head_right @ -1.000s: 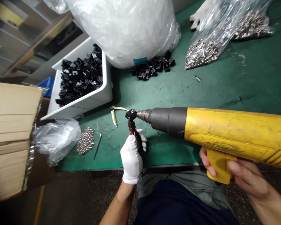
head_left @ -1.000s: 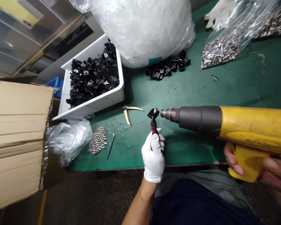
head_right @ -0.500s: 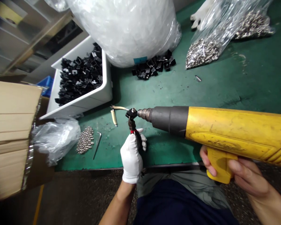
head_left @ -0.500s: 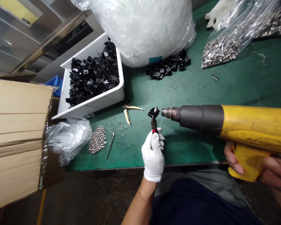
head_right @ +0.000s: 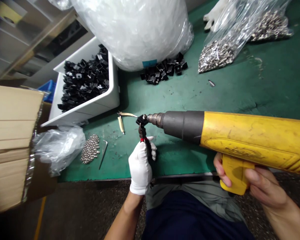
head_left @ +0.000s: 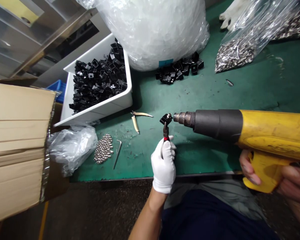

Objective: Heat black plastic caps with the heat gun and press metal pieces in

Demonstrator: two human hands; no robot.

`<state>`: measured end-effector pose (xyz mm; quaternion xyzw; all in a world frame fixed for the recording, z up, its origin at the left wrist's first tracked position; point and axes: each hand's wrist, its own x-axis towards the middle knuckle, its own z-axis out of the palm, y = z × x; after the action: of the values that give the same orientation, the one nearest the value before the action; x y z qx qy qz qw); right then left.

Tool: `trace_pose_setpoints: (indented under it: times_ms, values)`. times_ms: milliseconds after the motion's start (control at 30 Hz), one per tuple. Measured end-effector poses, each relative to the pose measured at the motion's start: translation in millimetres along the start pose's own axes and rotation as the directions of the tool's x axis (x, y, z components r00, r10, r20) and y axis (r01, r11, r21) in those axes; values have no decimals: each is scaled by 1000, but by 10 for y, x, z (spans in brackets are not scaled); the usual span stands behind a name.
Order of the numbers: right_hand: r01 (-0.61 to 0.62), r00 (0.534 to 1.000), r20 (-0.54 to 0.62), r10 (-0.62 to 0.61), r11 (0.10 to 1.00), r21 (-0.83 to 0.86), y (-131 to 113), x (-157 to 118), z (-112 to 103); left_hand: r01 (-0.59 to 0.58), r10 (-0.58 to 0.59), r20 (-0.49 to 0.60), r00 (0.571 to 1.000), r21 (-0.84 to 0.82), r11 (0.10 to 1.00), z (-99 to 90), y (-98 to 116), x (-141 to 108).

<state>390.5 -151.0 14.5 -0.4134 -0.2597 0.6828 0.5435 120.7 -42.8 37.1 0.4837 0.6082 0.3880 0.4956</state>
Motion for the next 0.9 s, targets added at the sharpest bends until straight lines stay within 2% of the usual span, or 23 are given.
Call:
trace_pose_setpoints:
  times_ms: [300,433,900]
  values:
    - [1,999,48,-1,1000,6,14,10,-52,-23,22,23,1000,54,998,-7,6,-1]
    - [-12,1000,7,12,1000,26,25,-7,-70,-23,21,26,999,69,997,-11,2,0]
    - [0,998,59,1,1000,-28,25,22,-137,-17,19,-20,1000,108,994,11,30,-1]
